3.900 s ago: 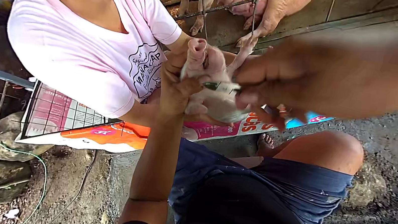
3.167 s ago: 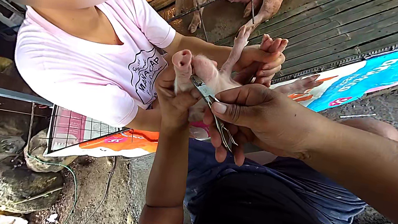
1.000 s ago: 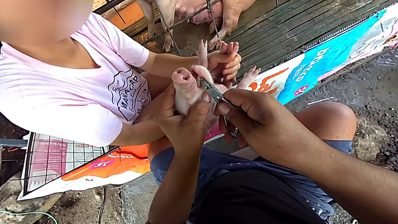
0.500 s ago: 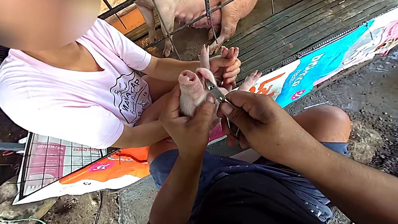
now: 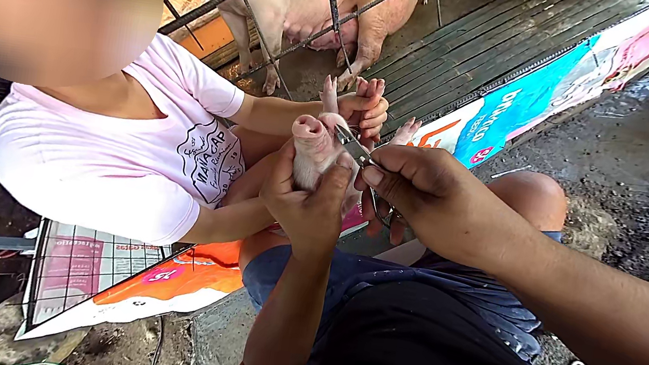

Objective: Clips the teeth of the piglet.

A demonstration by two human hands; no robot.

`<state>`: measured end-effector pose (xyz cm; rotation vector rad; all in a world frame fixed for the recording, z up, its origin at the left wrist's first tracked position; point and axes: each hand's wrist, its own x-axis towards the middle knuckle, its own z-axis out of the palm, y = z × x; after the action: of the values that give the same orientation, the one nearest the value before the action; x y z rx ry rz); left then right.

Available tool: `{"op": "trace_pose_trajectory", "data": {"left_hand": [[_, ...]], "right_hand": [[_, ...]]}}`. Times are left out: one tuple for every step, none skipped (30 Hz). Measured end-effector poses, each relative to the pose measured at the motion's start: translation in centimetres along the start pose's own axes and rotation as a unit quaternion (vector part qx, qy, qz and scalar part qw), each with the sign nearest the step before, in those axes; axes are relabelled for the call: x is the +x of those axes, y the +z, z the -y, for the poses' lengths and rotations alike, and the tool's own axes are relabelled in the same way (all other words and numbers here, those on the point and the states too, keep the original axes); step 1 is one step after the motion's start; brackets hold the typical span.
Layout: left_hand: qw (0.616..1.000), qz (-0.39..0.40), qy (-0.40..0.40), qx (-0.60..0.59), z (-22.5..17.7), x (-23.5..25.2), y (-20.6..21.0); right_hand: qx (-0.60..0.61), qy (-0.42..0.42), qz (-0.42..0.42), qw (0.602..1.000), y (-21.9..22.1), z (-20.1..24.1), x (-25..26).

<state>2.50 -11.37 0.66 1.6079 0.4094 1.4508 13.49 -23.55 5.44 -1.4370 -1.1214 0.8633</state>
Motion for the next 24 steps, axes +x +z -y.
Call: {"op": "trace_pose_trajectory", "data": {"left_hand": [[1.0,-0.002,0.0,0.002,-0.01,0.07,0.06],[1.0,-0.004,0.0,0.002,-0.03,0.1,0.13],[1.0,-0.005,0.0,0.001,-0.05,0.1,0.14],[1.0,-0.003,0.001,-0.002,-0.04,0.07,0.11],[1.0,0.001,0.003,-0.003,-0.03,0.04,0.08],[1.0,0.002,0.004,-0.005,-0.02,0.04,0.12],[1.0,0.002,0.004,-0.006,-0.01,0.07,0.17],[1.0,0.002,0.006,-0.007,-0.01,0.08,0.2],[1.0,0.002,0.006,-0.006,0.01,0.1,0.19],[1.0,0.003,0.009,-0.005,0.03,0.14,0.17],[1.0,0.006,0.013,-0.005,0.07,0.18,0.15],[1.0,0.006,0.014,-0.006,0.08,0.18,0.16],[1.0,0.004,0.013,-0.007,0.05,0.17,0.19],[1.0,0.004,0.012,-0.008,0.02,0.18,0.22],[1.0,0.003,0.01,-0.008,-0.02,0.17,0.24],[1.0,0.002,0.009,-0.009,-0.07,0.16,0.25],[1.0,0.003,0.009,-0.008,-0.12,0.15,0.25],[1.0,0.004,0.01,-0.006,-0.15,0.15,0.26],[1.0,0.004,0.01,-0.005,-0.18,0.15,0.25],[1.0,0.004,0.012,-0.003,-0.16,0.16,0.26],[1.0,0.003,0.014,-0.002,-0.13,0.15,0.27],[1.0,0.004,0.015,-0.002,-0.14,0.12,0.29],[1.0,0.005,0.015,-0.003,-0.16,0.08,0.32],[1.0,0.005,0.016,-0.004,-0.16,0.06,0.36]], "right_hand": [[-0.011,0.002,0.001,1.0,0.02,0.06,-0.08],[-0.022,0.002,0.002,1.0,0.06,0.11,-0.15],[-0.031,0.003,0.003,0.999,0.07,0.16,-0.19],[-0.038,0.003,0.004,0.999,0.02,0.15,-0.15],[-0.041,0.002,0.003,0.999,-0.07,0.11,-0.07],[-0.039,0.002,0.002,0.999,-0.21,0.1,-0.01],[-0.037,0.004,0.001,0.999,-0.3,0.12,0.01],[-0.034,0.004,-0.001,0.999,-0.33,0.13,0.0],[-0.03,0.004,-0.003,1.0,-0.34,0.13,-0.03],[-0.026,0.004,-0.003,1.0,-0.35,0.12,-0.07],[-0.025,0.002,-0.005,1.0,-0.36,0.09,-0.08],[-0.025,-0.001,-0.005,1.0,-0.39,0.04,-0.09],[-0.025,-0.004,-0.005,1.0,-0.42,-0.02,-0.08],[-0.025,-0.006,-0.006,1.0,-0.44,-0.02,-0.08],[-0.026,-0.005,-0.007,1.0,-0.46,0.05,-0.09],[-0.028,-0.003,-0.009,1.0,-0.46,0.12,-0.11],[-0.031,-0.002,-0.008,0.999,-0.46,0.14,-0.1],[-0.036,-0.001,-0.008,0.999,-0.46,0.14,-0.09],[-0.044,0.0,-0.008,0.999,-0.43,0.13,-0.09],[-0.056,-0.001,-0.009,0.998,-0.41,0.11,-0.1],[-0.065,-0.002,-0.011,0.998,-0.41,0.1,-0.09],[-0.069,0.0,-0.012,0.998,-0.42,0.11,-0.09],[-0.068,0.002,-0.013,0.998,-0.44,0.13,-0.09],[-0.065,0.004,-0.014,0.998,-0.45,0.14,-0.09]]}}
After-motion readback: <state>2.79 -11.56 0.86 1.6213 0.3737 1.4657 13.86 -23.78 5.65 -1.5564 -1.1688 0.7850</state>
